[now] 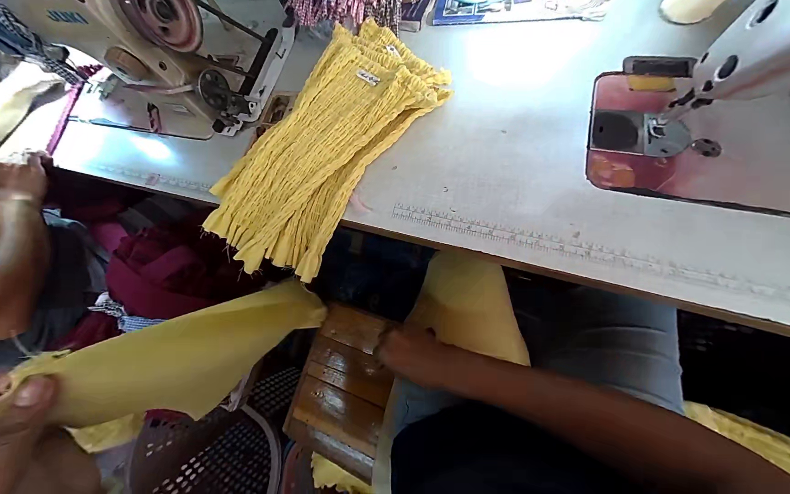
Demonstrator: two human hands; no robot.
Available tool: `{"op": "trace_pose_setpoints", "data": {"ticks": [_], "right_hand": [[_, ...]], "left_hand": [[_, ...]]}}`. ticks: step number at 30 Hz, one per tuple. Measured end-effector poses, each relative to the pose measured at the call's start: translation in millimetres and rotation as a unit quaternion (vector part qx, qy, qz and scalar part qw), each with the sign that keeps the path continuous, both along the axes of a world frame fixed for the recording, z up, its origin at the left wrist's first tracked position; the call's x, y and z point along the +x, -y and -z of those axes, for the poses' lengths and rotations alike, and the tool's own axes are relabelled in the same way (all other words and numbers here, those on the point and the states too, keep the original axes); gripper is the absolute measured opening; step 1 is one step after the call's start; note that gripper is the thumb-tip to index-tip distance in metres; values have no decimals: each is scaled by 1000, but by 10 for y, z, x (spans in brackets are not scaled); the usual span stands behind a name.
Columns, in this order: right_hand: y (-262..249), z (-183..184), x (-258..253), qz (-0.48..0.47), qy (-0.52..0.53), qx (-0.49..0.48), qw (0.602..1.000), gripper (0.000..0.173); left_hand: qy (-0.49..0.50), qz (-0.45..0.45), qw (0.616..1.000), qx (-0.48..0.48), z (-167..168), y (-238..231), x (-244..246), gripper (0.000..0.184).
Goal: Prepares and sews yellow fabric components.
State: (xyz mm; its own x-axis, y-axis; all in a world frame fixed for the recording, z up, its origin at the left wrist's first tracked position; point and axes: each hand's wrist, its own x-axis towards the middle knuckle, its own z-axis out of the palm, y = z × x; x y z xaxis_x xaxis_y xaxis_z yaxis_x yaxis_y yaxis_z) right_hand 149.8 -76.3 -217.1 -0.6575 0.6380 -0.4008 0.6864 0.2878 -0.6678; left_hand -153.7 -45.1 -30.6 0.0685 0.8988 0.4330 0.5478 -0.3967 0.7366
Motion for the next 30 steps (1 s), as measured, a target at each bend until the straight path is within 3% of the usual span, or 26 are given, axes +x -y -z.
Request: {"op": "trace_pose_setpoints", "data": {"ticks": [1,4,11,14,18,22,26,30], "right_hand": [[34,90,-168,-61,45,1,997,22],[192,308,-498,-167,162,-19,972,30],[58,307,-407,-142,137,-28,980,22],[-32,247,-310,-63,82,-49,993,22],[-187,171,-138,91,21,-89,992,25],[-297,221,173,253,-101,-134,953,22],[-224,59,611,352,-232,-112,900,21],[-74,-219,972,423,-315,-74,846,16]], "left_hand": [[21,58,997,43,112,-110,-177,17],[93,22,994,51,225,-137,-73,15],[84,18,995,51,418,-144,-126,12],[78,26,995,49,366,-153,-57,13],[99,-43,994,21,-22,-127,578,11],[50,61,995,57,274,-179,-175,10],[40,149,986,59,130,-205,-141,12],[4,299,953,58,-56,-315,54,13]]}}
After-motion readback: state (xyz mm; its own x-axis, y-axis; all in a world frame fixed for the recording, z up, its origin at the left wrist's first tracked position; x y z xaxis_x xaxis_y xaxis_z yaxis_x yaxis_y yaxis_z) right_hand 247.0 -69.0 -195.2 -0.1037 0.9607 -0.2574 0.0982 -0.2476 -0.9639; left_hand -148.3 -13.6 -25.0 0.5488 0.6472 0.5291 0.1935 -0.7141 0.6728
